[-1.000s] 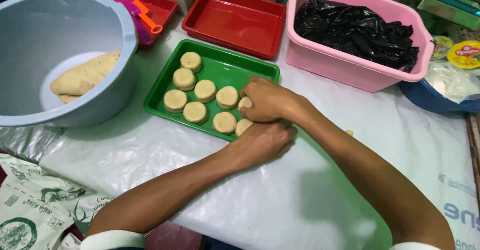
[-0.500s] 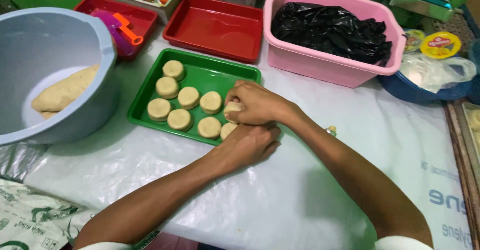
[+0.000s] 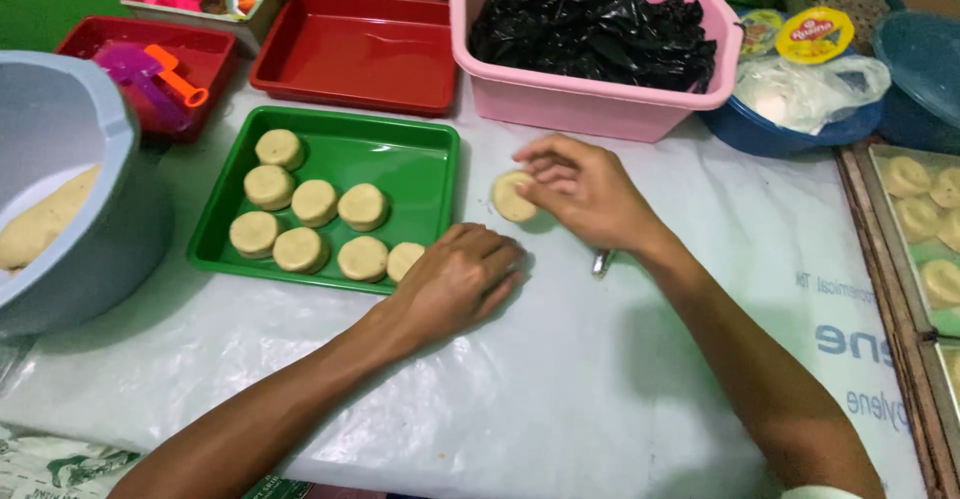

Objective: Shaping dough into rounds and using a metal tip to create indentations before placing them on baking trays.

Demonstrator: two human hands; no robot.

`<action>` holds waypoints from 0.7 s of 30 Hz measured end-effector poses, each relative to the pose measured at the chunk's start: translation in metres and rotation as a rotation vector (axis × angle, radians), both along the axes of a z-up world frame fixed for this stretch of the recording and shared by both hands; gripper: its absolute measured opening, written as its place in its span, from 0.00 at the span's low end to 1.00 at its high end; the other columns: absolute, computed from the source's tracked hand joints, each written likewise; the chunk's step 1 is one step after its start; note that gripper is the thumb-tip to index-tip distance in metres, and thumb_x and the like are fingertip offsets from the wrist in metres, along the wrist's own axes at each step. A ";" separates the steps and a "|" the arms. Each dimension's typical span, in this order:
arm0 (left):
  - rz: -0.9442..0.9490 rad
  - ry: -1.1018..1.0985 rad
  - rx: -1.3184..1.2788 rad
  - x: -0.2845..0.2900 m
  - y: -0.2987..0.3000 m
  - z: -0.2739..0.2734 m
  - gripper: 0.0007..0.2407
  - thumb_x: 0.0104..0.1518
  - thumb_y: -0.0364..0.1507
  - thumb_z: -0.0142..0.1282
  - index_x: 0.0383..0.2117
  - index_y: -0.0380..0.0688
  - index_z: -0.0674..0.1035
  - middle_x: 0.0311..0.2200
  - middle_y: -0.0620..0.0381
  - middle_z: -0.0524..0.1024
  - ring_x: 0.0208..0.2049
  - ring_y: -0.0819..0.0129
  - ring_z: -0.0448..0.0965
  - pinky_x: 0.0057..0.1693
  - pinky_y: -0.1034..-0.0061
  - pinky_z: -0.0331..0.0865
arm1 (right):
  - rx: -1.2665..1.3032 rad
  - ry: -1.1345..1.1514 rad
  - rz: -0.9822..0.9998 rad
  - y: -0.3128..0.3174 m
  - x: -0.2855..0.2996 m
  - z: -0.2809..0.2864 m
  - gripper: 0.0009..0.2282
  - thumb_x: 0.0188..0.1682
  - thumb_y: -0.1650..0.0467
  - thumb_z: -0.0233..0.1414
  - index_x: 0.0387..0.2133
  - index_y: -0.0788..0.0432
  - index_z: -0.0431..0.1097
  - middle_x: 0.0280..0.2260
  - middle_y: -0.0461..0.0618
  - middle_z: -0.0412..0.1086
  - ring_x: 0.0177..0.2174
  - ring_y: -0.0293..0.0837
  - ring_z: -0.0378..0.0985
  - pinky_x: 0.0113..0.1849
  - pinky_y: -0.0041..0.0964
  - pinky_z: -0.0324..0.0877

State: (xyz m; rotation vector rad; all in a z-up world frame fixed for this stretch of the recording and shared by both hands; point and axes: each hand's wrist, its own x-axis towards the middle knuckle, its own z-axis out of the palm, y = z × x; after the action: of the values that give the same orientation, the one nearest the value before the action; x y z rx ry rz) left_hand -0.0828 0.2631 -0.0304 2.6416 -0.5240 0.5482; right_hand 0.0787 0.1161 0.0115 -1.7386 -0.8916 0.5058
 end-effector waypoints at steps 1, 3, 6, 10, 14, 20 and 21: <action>-0.007 0.004 0.001 0.000 -0.006 0.002 0.06 0.60 0.29 0.54 0.38 0.41 0.80 0.39 0.46 0.81 0.45 0.52 0.82 0.57 0.58 0.69 | 0.001 0.004 -0.007 -0.011 0.003 -0.003 0.18 0.45 0.76 0.61 0.50 0.65 0.70 0.39 0.61 0.71 0.39 0.43 0.76 0.45 0.35 0.77; 0.021 0.075 -0.351 0.000 -0.017 0.007 0.11 0.59 0.27 0.55 0.47 0.39 0.78 0.45 0.41 0.79 0.50 0.43 0.79 0.57 0.54 0.70 | -0.136 -0.070 -0.036 -0.034 0.007 -0.010 0.16 0.45 0.75 0.61 0.48 0.64 0.72 0.38 0.66 0.74 0.36 0.48 0.79 0.41 0.39 0.78; 0.125 0.133 -0.487 0.009 -0.032 -0.011 0.15 0.56 0.27 0.60 0.49 0.43 0.77 0.44 0.47 0.80 0.50 0.47 0.79 0.55 0.56 0.71 | -0.152 0.037 -0.072 -0.047 0.010 -0.021 0.15 0.44 0.77 0.59 0.47 0.64 0.72 0.37 0.64 0.74 0.37 0.47 0.79 0.41 0.38 0.79; 0.238 0.039 -0.443 0.029 -0.044 -0.010 0.10 0.53 0.31 0.62 0.40 0.48 0.78 0.24 0.57 0.77 0.32 0.55 0.80 0.45 0.61 0.71 | -0.198 -0.048 -0.061 -0.051 0.006 -0.017 0.13 0.45 0.77 0.58 0.44 0.64 0.74 0.36 0.65 0.76 0.37 0.49 0.82 0.40 0.39 0.80; 0.307 -0.046 -0.457 0.052 -0.054 -0.015 0.16 0.52 0.28 0.64 0.44 0.42 0.73 0.34 0.49 0.74 0.40 0.51 0.77 0.49 0.59 0.69 | -0.311 -0.401 -0.030 -0.056 0.012 -0.005 0.10 0.45 0.76 0.58 0.41 0.62 0.76 0.34 0.62 0.77 0.37 0.56 0.83 0.37 0.42 0.80; 0.302 0.060 -0.533 0.057 -0.054 -0.027 0.24 0.50 0.27 0.66 0.53 0.33 0.69 0.42 0.41 0.72 0.48 0.44 0.75 0.57 0.54 0.68 | -0.628 -0.479 -0.114 -0.074 0.003 0.037 0.08 0.46 0.68 0.58 0.34 0.61 0.79 0.27 0.61 0.78 0.33 0.58 0.83 0.36 0.51 0.78; 0.296 0.069 -0.533 0.055 -0.052 -0.026 0.26 0.50 0.27 0.68 0.54 0.32 0.69 0.45 0.39 0.72 0.50 0.43 0.75 0.59 0.53 0.68 | -0.745 -0.433 -0.107 -0.074 -0.002 0.045 0.12 0.46 0.64 0.58 0.32 0.61 0.79 0.26 0.63 0.78 0.32 0.62 0.83 0.37 0.56 0.77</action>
State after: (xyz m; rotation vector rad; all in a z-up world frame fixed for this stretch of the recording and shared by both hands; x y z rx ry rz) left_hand -0.0279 0.2106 -0.0565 2.2181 0.0423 0.5835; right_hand 0.0772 0.0422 0.0567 -2.6316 -0.9658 0.4219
